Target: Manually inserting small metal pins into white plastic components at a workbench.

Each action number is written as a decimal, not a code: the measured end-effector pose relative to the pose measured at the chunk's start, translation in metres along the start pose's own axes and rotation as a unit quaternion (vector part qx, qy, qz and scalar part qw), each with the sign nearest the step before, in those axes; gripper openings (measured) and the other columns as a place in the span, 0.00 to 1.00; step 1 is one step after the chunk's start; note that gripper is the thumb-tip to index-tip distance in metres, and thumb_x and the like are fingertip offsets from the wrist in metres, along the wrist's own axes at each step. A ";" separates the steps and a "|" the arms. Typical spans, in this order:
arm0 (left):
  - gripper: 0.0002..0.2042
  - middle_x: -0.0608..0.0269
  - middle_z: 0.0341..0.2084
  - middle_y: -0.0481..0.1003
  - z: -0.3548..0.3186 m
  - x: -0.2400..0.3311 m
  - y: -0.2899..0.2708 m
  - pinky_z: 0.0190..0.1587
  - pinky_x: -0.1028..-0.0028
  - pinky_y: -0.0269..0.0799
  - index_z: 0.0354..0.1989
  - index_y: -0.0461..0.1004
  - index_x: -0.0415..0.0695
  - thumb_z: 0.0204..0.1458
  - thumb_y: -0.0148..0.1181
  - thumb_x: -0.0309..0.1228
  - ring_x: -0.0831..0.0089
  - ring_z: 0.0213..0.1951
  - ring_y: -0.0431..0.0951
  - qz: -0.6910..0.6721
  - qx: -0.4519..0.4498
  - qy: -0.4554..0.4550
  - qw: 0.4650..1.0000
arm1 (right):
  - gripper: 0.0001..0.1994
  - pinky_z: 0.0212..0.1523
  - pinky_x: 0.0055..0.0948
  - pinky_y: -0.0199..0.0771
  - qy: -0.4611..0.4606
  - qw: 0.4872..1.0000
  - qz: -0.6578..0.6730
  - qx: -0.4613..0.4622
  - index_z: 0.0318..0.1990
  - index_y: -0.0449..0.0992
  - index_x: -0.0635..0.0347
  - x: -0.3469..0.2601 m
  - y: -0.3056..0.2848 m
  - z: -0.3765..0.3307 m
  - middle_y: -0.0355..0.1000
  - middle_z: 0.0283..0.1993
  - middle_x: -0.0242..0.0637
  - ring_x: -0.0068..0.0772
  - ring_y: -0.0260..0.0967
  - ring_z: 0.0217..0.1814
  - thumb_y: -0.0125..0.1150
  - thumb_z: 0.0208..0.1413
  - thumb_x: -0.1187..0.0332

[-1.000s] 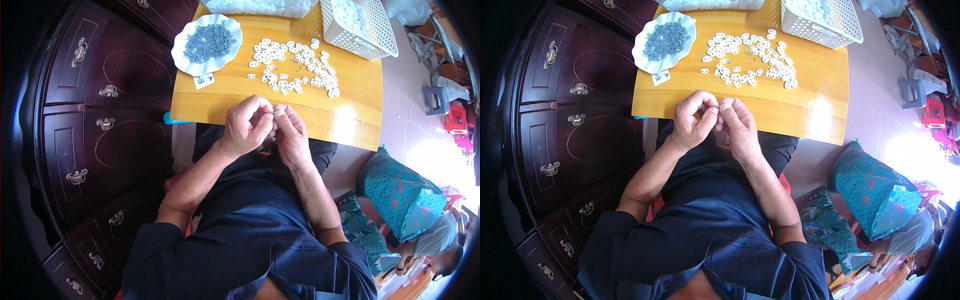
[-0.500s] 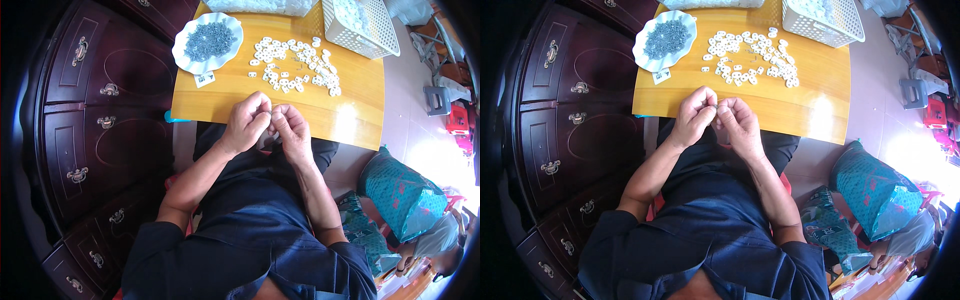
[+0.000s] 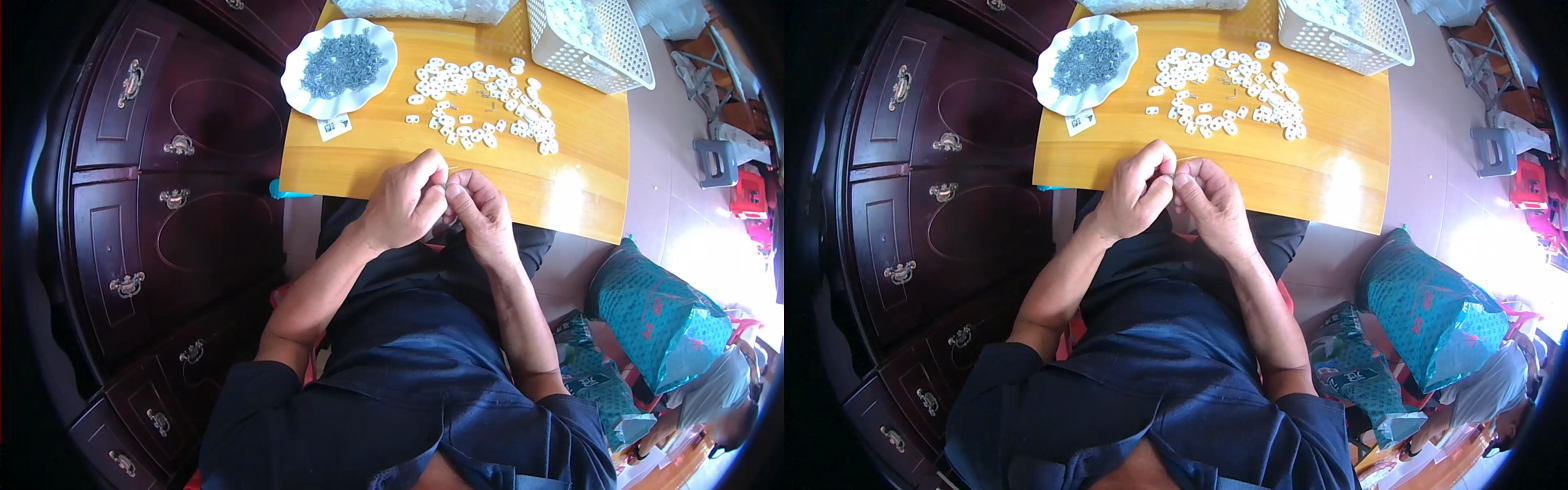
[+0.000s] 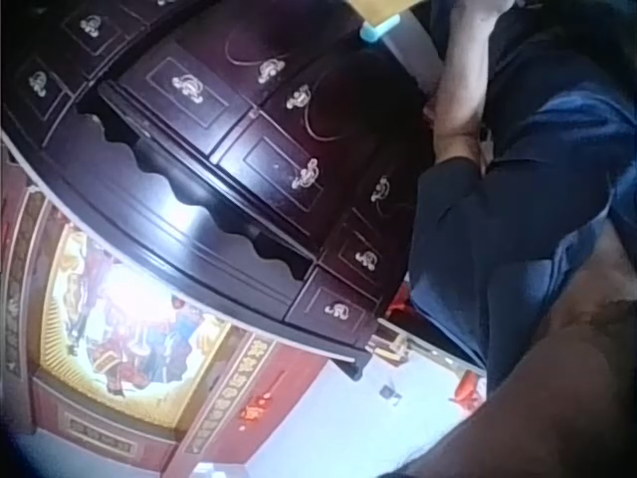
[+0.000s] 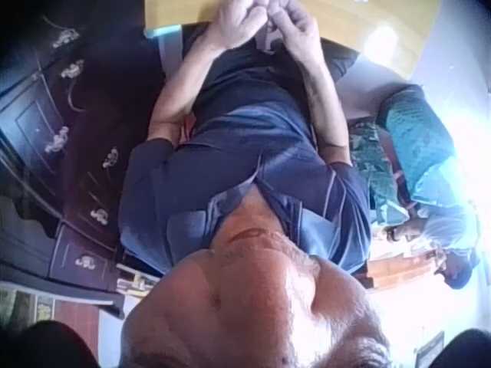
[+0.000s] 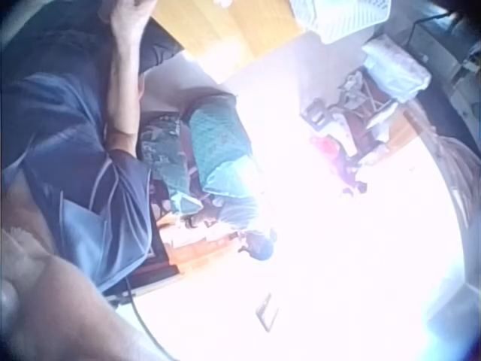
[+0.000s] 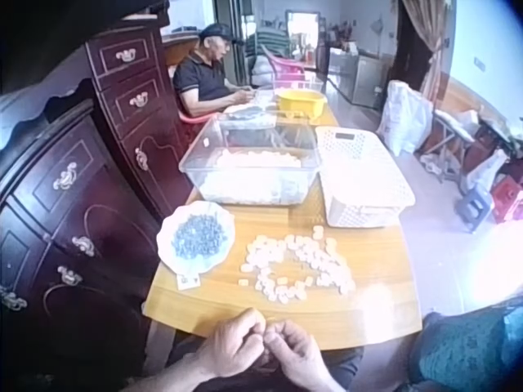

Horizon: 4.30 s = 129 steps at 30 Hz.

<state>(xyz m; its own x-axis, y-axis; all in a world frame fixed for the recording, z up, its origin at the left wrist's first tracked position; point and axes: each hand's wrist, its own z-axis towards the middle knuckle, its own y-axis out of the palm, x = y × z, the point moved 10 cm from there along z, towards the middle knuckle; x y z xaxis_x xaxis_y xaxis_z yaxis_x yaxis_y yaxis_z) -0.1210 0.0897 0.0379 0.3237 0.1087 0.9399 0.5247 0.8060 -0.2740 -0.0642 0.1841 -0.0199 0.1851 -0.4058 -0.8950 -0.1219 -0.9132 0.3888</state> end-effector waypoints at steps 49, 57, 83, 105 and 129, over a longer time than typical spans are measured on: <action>0.03 0.67 0.18 0.67 -0.002 0.019 0.014 0.25 0.79 0.62 0.33 0.64 0.40 0.57 0.49 0.20 0.84 0.22 0.66 0.032 -0.016 0.018 0.999 | 0.02 0.38 0.19 0.68 -0.042 0.995 0.087 -0.032 0.40 0.72 0.61 -0.017 -0.006 -0.006 0.71 0.31 0.28 0.16 0.67 0.34 0.53 0.64 0.74; 0.02 0.66 0.18 0.66 -0.004 0.013 0.013 0.23 0.75 0.60 0.31 0.66 0.40 0.55 0.52 0.20 0.83 0.20 0.65 -0.063 -0.043 -0.042 0.996 | 0.02 0.39 0.18 0.66 -0.012 0.997 0.060 -0.040 0.39 0.72 0.59 -0.012 -0.004 -0.011 0.70 0.32 0.25 0.14 0.65 0.34 0.54 0.63 0.71; 0.02 0.55 0.15 0.71 -0.002 0.003 0.019 0.24 0.68 0.67 0.32 0.66 0.40 0.53 0.52 0.22 0.65 0.18 0.73 0.016 -0.032 -0.043 0.998 | 0.11 0.33 0.22 0.71 -0.067 0.976 -0.208 -0.021 0.37 0.74 0.63 -0.033 -0.014 -0.006 0.73 0.25 0.30 0.19 0.70 0.29 0.55 0.69 0.65; 0.03 0.75 0.21 0.65 0.010 -0.017 0.009 0.26 0.82 0.55 0.31 0.68 0.41 0.56 0.53 0.22 0.89 0.23 0.62 -0.036 0.004 -0.114 0.993 | 0.05 0.34 0.16 0.64 -0.129 0.946 -0.255 0.151 0.42 0.73 0.60 -0.043 -0.056 -0.001 0.69 0.31 0.24 0.12 0.61 0.31 0.57 0.67 0.69; 0.05 0.68 0.25 0.78 -0.002 -0.022 0.002 0.27 0.83 0.67 0.41 0.79 0.35 0.60 0.59 0.20 0.88 0.27 0.74 -0.214 0.036 -0.066 0.974 | 0.09 0.29 0.16 0.64 0.062 0.997 -0.038 -0.026 0.36 0.76 0.57 -0.009 -0.015 0.012 0.70 0.26 0.24 0.12 0.62 0.27 0.58 0.67 0.63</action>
<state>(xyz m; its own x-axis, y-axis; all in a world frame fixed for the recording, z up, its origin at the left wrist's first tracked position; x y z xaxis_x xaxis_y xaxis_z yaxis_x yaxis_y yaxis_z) -0.1252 0.0880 0.0164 -0.0199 -0.1759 0.9842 0.5309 0.8323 0.1595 -0.0753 0.2014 -0.0202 0.3113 -0.3346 -0.8895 -0.0536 -0.9406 0.3351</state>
